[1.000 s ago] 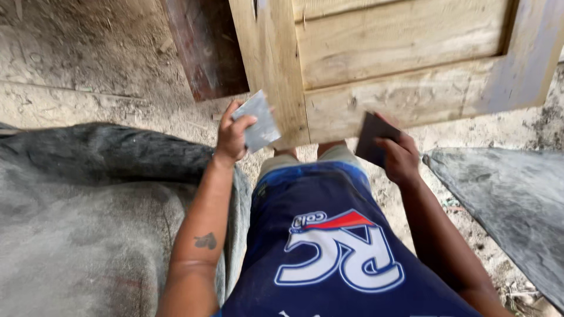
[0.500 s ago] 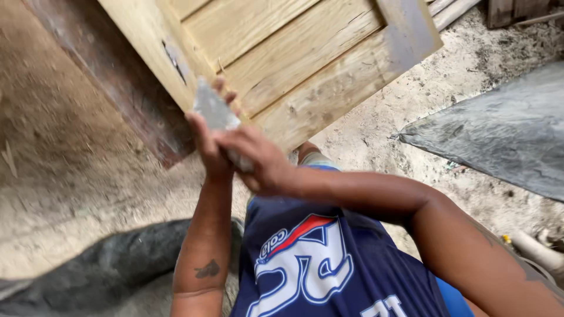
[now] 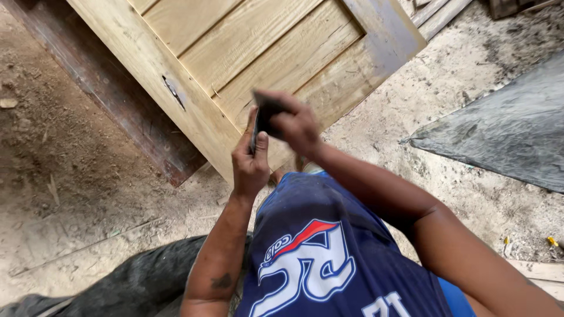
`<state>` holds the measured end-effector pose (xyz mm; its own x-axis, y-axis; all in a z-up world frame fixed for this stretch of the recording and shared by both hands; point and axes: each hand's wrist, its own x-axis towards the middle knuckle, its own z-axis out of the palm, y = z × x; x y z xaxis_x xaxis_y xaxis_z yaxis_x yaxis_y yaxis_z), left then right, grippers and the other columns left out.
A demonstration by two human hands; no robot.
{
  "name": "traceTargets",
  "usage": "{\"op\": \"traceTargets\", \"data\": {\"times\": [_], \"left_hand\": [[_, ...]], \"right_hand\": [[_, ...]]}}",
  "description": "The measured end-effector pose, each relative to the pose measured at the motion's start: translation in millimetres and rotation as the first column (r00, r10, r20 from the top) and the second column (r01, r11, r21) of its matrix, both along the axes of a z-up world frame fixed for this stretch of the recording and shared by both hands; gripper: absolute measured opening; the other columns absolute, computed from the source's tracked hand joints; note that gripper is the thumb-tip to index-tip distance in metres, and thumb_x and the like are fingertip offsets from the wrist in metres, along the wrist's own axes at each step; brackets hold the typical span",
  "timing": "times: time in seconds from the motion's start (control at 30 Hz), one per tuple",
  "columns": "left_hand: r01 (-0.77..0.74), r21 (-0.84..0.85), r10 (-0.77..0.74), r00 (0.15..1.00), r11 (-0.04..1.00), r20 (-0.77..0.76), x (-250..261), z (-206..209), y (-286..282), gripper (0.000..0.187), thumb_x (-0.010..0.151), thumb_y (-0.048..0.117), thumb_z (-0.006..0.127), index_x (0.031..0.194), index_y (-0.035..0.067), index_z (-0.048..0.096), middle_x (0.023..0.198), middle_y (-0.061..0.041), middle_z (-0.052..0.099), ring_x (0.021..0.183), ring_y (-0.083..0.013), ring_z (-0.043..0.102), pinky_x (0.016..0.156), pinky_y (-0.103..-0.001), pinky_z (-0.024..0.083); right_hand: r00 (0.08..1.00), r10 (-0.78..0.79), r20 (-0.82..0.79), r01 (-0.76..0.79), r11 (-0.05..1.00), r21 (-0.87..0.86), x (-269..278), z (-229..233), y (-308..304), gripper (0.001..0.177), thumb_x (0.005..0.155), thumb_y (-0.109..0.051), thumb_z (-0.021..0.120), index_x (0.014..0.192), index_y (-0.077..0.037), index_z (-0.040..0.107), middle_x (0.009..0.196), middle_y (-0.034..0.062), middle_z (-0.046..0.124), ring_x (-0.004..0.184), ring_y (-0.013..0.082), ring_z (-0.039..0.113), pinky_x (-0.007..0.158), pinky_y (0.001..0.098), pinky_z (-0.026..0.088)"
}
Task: The person sands a wooden door frame using a sanding block. They move along the frame, smoothing the surface of the planks and edges.
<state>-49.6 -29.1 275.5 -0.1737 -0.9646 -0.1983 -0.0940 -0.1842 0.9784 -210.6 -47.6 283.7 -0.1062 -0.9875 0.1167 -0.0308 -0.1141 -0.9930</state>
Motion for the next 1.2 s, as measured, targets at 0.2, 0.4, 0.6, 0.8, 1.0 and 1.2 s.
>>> {"op": "traceTargets", "data": {"times": [0.2, 0.4, 0.6, 0.8, 1.0, 1.2], "left_hand": [[-0.397, 0.040, 0.365, 0.795, 0.917, -0.484, 0, -16, -25, 0.045, 0.101, 0.027, 0.071, 0.133, -0.002, 0.058, 0.116, -0.007, 0.070, 0.103, -0.0169, 0.069, 0.089, -0.030, 0.061], [-0.284, 0.022, 0.277, 0.913, 0.959, -0.298, -32, -22, -19, 0.074, 0.107, 0.045, 0.054, 0.166, 0.005, 0.033, 0.114, -0.012, 0.063, 0.095, -0.0182, 0.056, 0.079, -0.028, 0.047], [0.023, -0.057, -0.048, 0.867, 0.998, -0.496, -17, 36, -8, 0.076, 0.103, 0.047, 0.053, 0.161, 0.004, 0.031, 0.150, -0.015, 0.049, 0.127, -0.0280, 0.058, 0.104, -0.038, 0.048], [-0.078, -0.066, 0.012, 0.735, 0.995, -0.678, -12, 52, 2, 0.075, 0.108, 0.053, 0.049, 0.163, 0.004, 0.033, 0.159, -0.014, 0.044, 0.138, -0.0276, 0.051, 0.116, -0.040, 0.042], [-0.066, -0.259, -0.081, 0.851, 0.964, -0.519, -3, 36, 19, 0.069, 0.116, 0.048, 0.041, 0.168, 0.006, 0.025, 0.169, -0.010, 0.035, 0.155, -0.0218, 0.036, 0.130, -0.038, 0.028], [0.034, -0.212, -0.169, 0.732, 0.977, -0.660, 35, 17, 17, 0.064, 0.114, 0.032, 0.039, 0.169, 0.009, 0.016, 0.172, -0.011, 0.029, 0.154, -0.0229, 0.031, 0.130, -0.037, 0.024]], "right_hand": [[0.974, 0.184, -0.135, -0.209, 0.957, -0.202, -67, 22, 45, 0.049, 0.095, 0.014, 0.058, 0.141, 0.001, 0.061, 0.144, 0.0180, 0.058, 0.132, 0.0311, 0.061, 0.112, 0.0362, 0.051], [0.929, 0.336, -0.154, -0.370, 0.852, -0.371, -34, 40, 53, 0.057, 0.091, 0.013, 0.046, 0.146, -0.002, 0.051, 0.145, 0.0228, 0.055, 0.129, 0.0348, 0.062, 0.110, 0.0401, 0.051], [0.808, 0.343, -0.479, -0.560, 0.698, -0.446, -37, 56, 44, 0.055, 0.088, 0.008, 0.063, 0.141, -0.004, 0.055, 0.132, 0.0213, 0.056, 0.118, 0.0394, 0.064, 0.093, 0.0406, 0.056], [0.826, 0.351, -0.442, -0.548, 0.686, -0.478, -4, 70, 56, 0.060, 0.085, 0.006, 0.063, 0.142, -0.001, 0.050, 0.132, 0.0246, 0.053, 0.116, 0.0408, 0.060, 0.098, 0.0444, 0.054], [0.970, 0.153, -0.187, -0.213, 0.907, -0.363, 32, 73, 37, 0.039, 0.103, 0.008, 0.053, 0.142, 0.001, 0.054, 0.133, 0.0207, 0.060, 0.119, 0.0286, 0.065, 0.101, 0.0330, 0.053], [0.938, 0.159, -0.309, -0.277, 0.878, -0.390, 63, 75, 57, 0.038, 0.104, 0.007, 0.052, 0.142, 0.002, 0.052, 0.134, 0.0188, 0.060, 0.123, 0.0266, 0.061, 0.106, 0.0332, 0.050]]}}
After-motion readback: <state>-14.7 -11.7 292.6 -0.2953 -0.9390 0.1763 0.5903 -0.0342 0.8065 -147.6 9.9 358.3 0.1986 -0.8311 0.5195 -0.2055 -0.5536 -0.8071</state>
